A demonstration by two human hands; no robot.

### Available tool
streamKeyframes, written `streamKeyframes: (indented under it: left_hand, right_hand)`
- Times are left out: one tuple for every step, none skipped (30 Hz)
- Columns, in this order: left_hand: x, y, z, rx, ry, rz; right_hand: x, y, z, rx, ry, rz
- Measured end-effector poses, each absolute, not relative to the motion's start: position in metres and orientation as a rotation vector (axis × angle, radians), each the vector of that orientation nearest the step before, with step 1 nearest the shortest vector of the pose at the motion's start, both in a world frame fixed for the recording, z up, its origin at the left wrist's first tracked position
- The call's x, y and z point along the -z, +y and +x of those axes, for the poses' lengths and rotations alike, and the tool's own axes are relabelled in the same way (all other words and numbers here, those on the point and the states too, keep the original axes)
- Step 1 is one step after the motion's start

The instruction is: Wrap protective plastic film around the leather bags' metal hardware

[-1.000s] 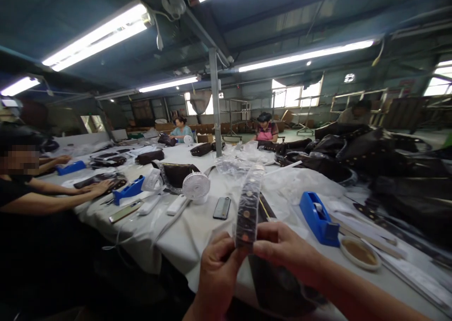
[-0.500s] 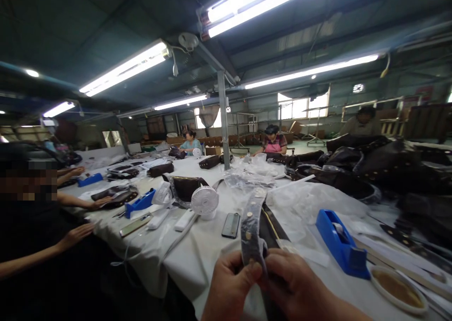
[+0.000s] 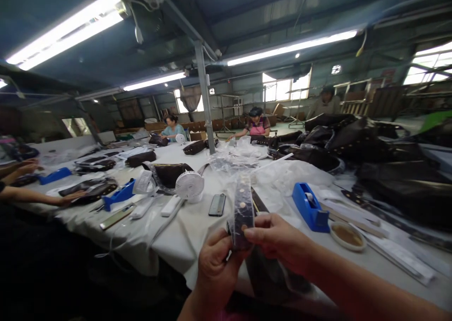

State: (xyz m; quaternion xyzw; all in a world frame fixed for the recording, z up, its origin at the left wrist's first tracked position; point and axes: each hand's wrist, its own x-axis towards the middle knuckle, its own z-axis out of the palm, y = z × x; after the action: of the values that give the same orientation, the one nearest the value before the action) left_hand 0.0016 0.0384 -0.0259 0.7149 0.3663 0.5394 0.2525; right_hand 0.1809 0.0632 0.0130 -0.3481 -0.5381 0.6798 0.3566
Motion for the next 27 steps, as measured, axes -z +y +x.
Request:
streamKeyframes:
  left_hand:
    - [0.028, 0.039, 0.003, -1.484, 0.993, 1.97]
    - [0.03, 0.04, 0.003, -1.489, 0.986, 1.986]
    - [0.03, 0.041, 0.002, -1.469, 0.978, 1.985]
    - [0.029, 0.042, 0.0, -1.422, 0.966, 1.953]
    - [0.027, 0.044, -0.003, -1.351, 0.941, 1.886]
    - [0.025, 0.046, -0.006, -1.264, 0.903, 1.788]
    - [0.023, 0.049, -0.009, -1.185, 0.857, 1.652]
    - [0.022, 0.051, -0.011, -1.121, 0.81, 1.485]
    - [0.021, 0.054, -0.013, -1.074, 0.767, 1.308]
    - [0.022, 0.057, -0.014, -1.046, 0.732, 1.144]
    - [0.023, 0.059, -0.013, -1.033, 0.711, 1.01]
    - [0.024, 0.06, -0.012, -1.041, 0.702, 0.918]
    - [0.025, 0.061, -0.01, -1.062, 0.703, 0.875]
    - [0.026, 0.061, -0.008, -1.093, 0.72, 0.879]
    - [0.027, 0.06, -0.007, -1.135, 0.75, 0.918]
    - [0.027, 0.059, -0.005, -1.174, 0.791, 0.981]
    - [0.027, 0.058, -0.004, -1.2, 0.838, 1.067]
    - [0.027, 0.057, -0.003, -1.215, 0.889, 1.172]
    - [0.026, 0.056, -0.001, -1.22, 0.941, 1.295]
    - [0.026, 0.055, 0.0, -1.224, 0.987, 1.433]
    - [0.027, 0.054, 0.001, -1.227, 1.025, 1.58]
    - [0.028, 0.054, 0.002, -1.231, 1.056, 1.727]
    - [0.029, 0.054, 0.003, -1.23, 1.08, 1.872]
    - [0.031, 0.054, 0.005, -1.218, 1.106, 2.008]
    - [0.032, 0.053, 0.007, -1.183, 1.147, 2.131]
    - [0.032, 0.052, 0.009, -1.123, 1.217, 2.234]
    - [0.032, 0.051, 0.011, -1.035, 1.311, 2.313]
  right_hand:
    - [-0.012, 0.062, 0.178, -1.782, -1.29, -0.924]
    - [-0.011, 0.061, 0.176, -1.764, -1.24, -0.938]
    - [-0.011, 0.06, 0.175, -1.707, -1.249, -0.942]
    - [-0.011, 0.059, 0.174, -1.617, -1.315, -0.939]
    - [-0.011, 0.058, 0.174, -1.493, -1.427, -0.928]
    - [-0.01, 0.058, 0.175, -1.347, -1.57, -0.904]
    - [-0.009, 0.059, 0.177, -1.196, -1.721, -0.86]
    - [-0.006, 0.06, 0.179, -1.048, -1.863, -0.8]
    - [-0.003, 0.061, 0.181, -0.908, -1.986, -0.733]
    - [0.001, 0.063, 0.182, -0.776, -2.085, -0.668]
    - [0.004, 0.065, 0.184, -0.656, -2.165, -0.618]
    - [0.008, 0.067, 0.185, -0.546, -2.229, -0.593]
    - [0.01, 0.069, 0.187, -0.451, -2.277, -0.587]
    - [0.011, 0.07, 0.188, -0.393, -2.31, -0.599]
    - [0.011, 0.072, 0.19, -0.382, -2.321, -0.623]
    - [0.009, 0.073, 0.192, -0.426, -2.316, -0.654]
    - [0.007, 0.075, 0.193, -0.529, -2.287, -0.693]
    - [0.005, 0.077, 0.195, -0.686, -2.231, -0.74]
    - [0.003, 0.079, 0.197, -0.885, -2.143, -0.796]
    - [0.002, 0.081, 0.198, -1.104, -2.027, -0.851]
    - [0.001, 0.083, 0.198, -1.312, -1.895, -0.9]
    - [0.002, 0.085, 0.197, -1.473, -1.764, -0.939]
    - [0.002, 0.086, 0.196, -1.563, -1.658, -0.967]
    - [0.004, 0.087, 0.195, -1.593, -1.594, -0.983]
    - [0.005, 0.086, 0.193, -1.582, -1.564, -0.987]
    - [0.006, 0.086, 0.191, -1.557, -1.552, -0.983]
    - [0.007, 0.085, 0.189, -1.544, -1.542, -0.974]
